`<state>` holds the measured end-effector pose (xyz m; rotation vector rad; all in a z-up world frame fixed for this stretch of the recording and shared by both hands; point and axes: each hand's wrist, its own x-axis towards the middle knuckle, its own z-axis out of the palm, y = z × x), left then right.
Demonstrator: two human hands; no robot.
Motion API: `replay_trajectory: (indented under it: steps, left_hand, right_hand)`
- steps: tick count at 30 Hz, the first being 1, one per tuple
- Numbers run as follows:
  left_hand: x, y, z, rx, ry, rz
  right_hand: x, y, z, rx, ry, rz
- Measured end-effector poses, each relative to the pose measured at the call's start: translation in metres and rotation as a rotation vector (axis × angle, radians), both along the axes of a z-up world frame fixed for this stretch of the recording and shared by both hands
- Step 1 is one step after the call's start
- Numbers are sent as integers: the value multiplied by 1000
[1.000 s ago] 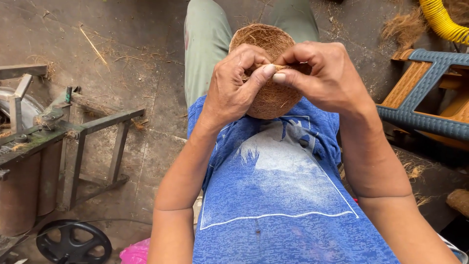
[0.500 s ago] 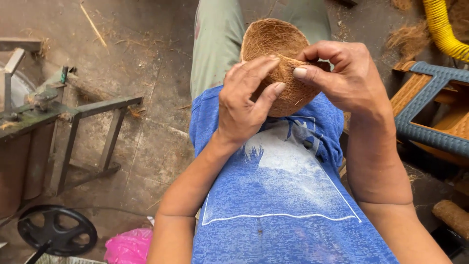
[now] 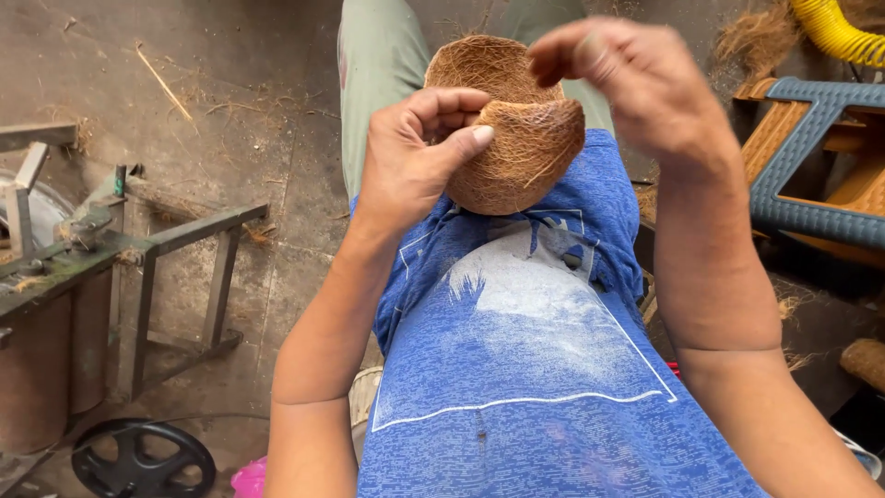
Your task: Smoothing and finishing a coconut shell using a glass bottle, spray gun, and hair dryer.
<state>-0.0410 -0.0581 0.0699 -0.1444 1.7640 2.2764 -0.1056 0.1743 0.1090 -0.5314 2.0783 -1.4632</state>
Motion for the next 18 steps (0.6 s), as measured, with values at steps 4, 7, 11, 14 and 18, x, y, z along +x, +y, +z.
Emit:
replay_trajectory:
  steps: [4, 7, 11, 14, 18]
  left_hand:
    - [-8, -3, -4, 11, -28, 8]
    - [-11, -4, -5, 17, -55, 12]
    - [-14, -6, -2, 11, -62, 19]
    - [-14, -6, 0, 9, -68, 2]
    - [-16, -6, 0, 11, -94, -9]
  right_hand:
    - [-6, 23, -7, -98, -188, -269]
    - [-8, 33, -9, -66, -184, -271]
    - [-8, 28, -7, -42, -85, -172]
    - [-8, 11, 4, 12, -78, -87]
    - [-20, -12, 20, 53, 308, 258]
